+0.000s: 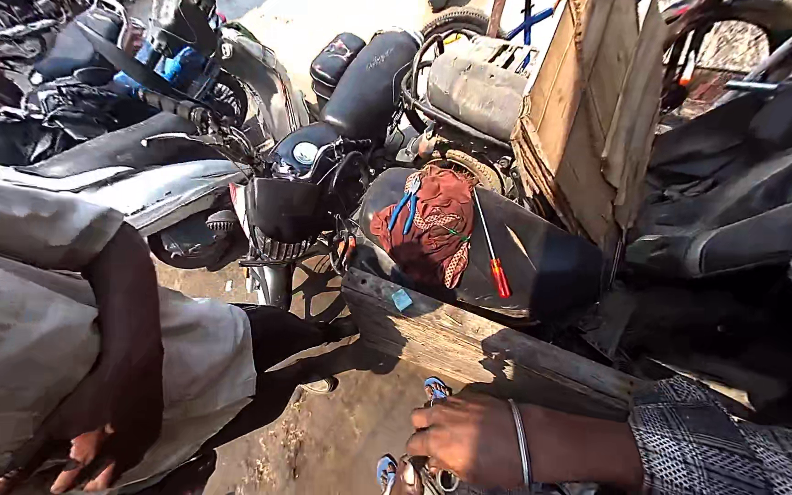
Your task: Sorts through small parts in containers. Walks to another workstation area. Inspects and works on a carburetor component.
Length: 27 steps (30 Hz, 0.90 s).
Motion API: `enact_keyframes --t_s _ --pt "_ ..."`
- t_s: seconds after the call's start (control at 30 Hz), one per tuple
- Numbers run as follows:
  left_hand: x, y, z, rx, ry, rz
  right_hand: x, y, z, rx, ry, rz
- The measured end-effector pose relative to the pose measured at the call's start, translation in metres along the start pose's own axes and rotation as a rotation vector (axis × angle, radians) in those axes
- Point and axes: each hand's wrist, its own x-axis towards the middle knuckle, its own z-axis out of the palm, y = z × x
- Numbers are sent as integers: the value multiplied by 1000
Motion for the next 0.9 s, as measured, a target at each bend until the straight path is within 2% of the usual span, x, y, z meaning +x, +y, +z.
enact_keyframes --t_s 0.07,0.17,0.23,0.37,0.5,0.67,0.77,0.9 --pt "12 4 16 1 24 -7 -11 16 -4 -37 46 -26" --pt "29 6 31 79 53 -29 -24 36 0 -94 240 -77" --pt "37 6 39 114 39 -65 -29 47 -6 -8 184 -32" --pt "49 11 49 191 -53 -118 -28 74 -23 174 -58 39" --pt "64 11 51 259 -104 -203 -30 98 -14 139 -48 -41" --pt "75 2 57 259 -138 -228 -35 114 -16 330 -68 57" --pt "79 6 60 211 -126 -155 -43 107 -12 296 57 135" --pt "85 14 63 189 -108 -80 -51 90 -3 -25 354 70"
